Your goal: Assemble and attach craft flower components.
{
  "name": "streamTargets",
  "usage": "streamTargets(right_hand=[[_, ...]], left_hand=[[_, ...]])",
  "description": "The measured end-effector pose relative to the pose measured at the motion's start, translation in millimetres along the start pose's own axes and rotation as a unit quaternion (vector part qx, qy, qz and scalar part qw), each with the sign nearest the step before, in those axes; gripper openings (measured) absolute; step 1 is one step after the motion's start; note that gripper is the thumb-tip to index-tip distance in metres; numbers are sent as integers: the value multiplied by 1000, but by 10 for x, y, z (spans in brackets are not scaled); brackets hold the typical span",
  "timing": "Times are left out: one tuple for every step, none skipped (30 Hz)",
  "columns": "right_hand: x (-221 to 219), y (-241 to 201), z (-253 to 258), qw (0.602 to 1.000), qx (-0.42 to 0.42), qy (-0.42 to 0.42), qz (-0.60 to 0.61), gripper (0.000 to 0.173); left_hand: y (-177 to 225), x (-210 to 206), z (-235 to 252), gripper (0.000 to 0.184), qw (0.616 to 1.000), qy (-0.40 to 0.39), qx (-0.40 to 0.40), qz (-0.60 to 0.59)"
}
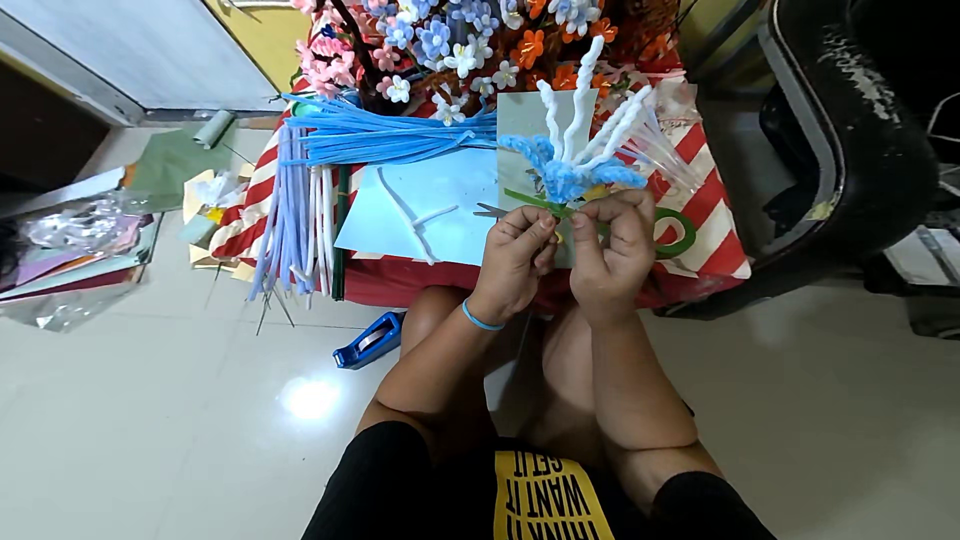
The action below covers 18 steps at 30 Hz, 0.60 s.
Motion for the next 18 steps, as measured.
streamTargets(right_hand=[[-4, -11, 4, 1000, 7, -3, -7, 6], [-9, -21, 5, 1000, 14, -6, -12, 7], [-17, -32, 2, 1000, 21, -10, -18, 7], [-24, -48, -1, 999, 29, -13, -27, 8], [-30, -67, -2, 999, 37, -15, -36, 9], [-33, -85, -4, 998, 45, -16, -43, 10], [-33, -96, -5, 997, 51, -16, -48, 11], [-30, -97, -7, 997, 52, -14, -48, 11], [-22, -87, -7, 998, 49, -11, -43, 11], [-12, -69, -6, 998, 44, -7, -36, 10], [-2, -48, -4, 999, 36, -4, -28, 9], [9, -29, -2, 999, 29, 1, -22, 8], [17, -14, -1, 1000, 24, 6, -15, 7], [25, -2, 2, 1000, 19, 12, -10, 6], [33, 7, 6, 1000, 18, 17, -7, 7], [39, 9, 11, 1000, 18, 20, -5, 7], [41, 13, 12, 1000, 17, 20, -3, 7], [41, 19, 10, 1000, 16, 18, 0, 6]], left_hand=[[17, 2, -4, 17, 1000, 6, -10, 13], [34, 5, -7, 16, 999, 11, -21, 23], [47, 9, -9, 16, 999, 15, -31, 30], [58, 13, -10, 15, 998, 18, -39, 37], [65, 19, -9, 15, 998, 20, -46, 41], [71, 23, -10, 15, 997, 21, -51, 45], [74, 25, -12, 14, 997, 21, -55, 48], [75, 25, -14, 13, 997, 21, -56, 48], [76, 21, -18, 13, 997, 21, -57, 47], [75, 15, -20, 13, 997, 19, -57, 46], [71, 10, -22, 13, 997, 18, -56, 45], [63, 3, -23, 13, 997, 16, -53, 46], [51, -5, -22, 13, 998, 13, -48, 46], [39, -15, -22, 14, 998, 8, -42, 44], [29, -26, -20, 14, 998, 3, -38, 40], [22, -38, -19, 14, 999, -4, -35, 37], [18, -50, -19, 14, 999, -10, -33, 34], [20, -59, -20, 14, 999, -15, -35, 30]])
Point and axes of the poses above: each hand's wrist, its own z-axis towards the middle knuckle, its own x-axis out of the back of the hand, y = z × x, the point moved 10 cm from there along z, towards the middle knuckle, and after that the axes turned 7 degrees about x, right-handed, at the moved point
